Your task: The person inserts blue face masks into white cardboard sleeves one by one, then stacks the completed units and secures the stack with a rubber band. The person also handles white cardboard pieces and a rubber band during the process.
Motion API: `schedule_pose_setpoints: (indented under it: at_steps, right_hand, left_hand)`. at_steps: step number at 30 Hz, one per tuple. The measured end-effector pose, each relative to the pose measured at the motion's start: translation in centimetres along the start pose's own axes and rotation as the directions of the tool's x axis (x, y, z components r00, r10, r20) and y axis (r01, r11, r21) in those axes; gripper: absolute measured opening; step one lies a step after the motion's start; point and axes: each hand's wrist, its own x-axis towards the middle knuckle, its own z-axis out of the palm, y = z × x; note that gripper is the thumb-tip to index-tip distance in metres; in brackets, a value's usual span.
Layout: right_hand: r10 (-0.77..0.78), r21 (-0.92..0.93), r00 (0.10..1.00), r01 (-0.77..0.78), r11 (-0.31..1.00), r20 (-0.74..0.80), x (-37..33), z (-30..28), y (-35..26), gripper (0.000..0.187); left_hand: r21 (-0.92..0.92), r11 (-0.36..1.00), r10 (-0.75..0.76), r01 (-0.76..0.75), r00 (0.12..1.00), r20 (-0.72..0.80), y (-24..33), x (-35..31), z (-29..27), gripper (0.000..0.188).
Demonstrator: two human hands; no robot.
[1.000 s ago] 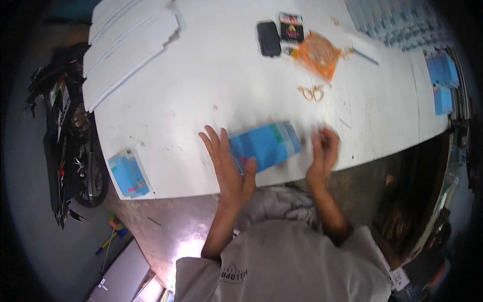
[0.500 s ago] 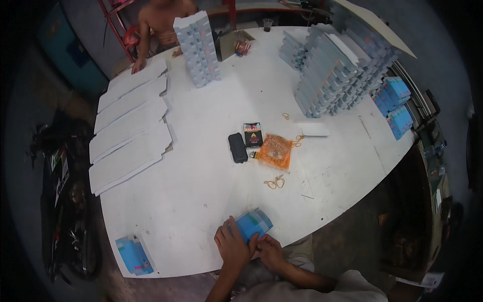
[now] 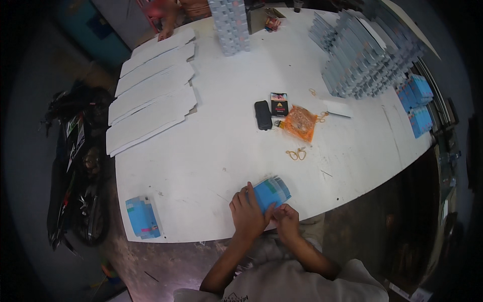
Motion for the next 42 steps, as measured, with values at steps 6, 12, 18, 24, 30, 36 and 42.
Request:
schedule_pose_setpoints:
  at_steps: [6, 12, 18, 24, 30, 36, 42]
  right_hand:
    - [-0.097, -0.117, 0.995, 0.097, 0.988, 0.007, 0.3, 0.1, -0.9, 0.002]
    - [-0.453, -0.431, 0.890, 0.393, 0.812, -0.043, 2.7, -4.7, -4.6, 0.022]
    - [-0.438, -0.458, 0.897, 0.417, 0.785, 0.067, 4.6, -6.4, -6.1, 0.028]
    - [-0.434, -0.590, 0.890, 0.427, 0.685, 0.139, 4.8, -6.2, -5.1, 0.022]
    - [-0.410, -0.652, 0.893, 0.423, 0.630, 0.184, 5.8, -6.9, -5.2, 0.020]
    - [-0.384, -0.673, 0.898, 0.420, 0.608, 0.214, 6.7, -6.9, -5.1, 0.016]
    - [-0.337, -0.657, 0.888, 0.458, 0.599, 0.312, 6.4, -4.4, -6.7, 0.017]
  left_hand:
    - [0.025, 1.000, -0.019, 0.019, 1.000, 0.009, 0.2, -0.2, 0.0, 0.100]
    - [0.053, 0.995, 0.086, -0.087, 0.996, 0.027, 1.6, 1.7, -3.9, 0.111]
    - [-0.047, 0.998, -0.032, 0.041, 0.985, 0.169, -0.4, 0.5, -0.7, 0.098]
    - [0.036, 0.969, -0.245, 0.246, 0.969, -0.038, -8.9, -0.1, -4.1, 0.075]
    - [0.087, 0.701, -0.676, 0.708, 0.698, -0.239, -17.9, -4.0, -12.3, 0.084]
    - [0.339, 0.521, -0.738, 0.783, 0.613, -0.282, -20.8, -4.8, -11.9, 0.120]
    - [0.317, 0.657, -0.626, 0.684, 0.729, -0.277, -25.9, -9.0, -10.2, 0.111]
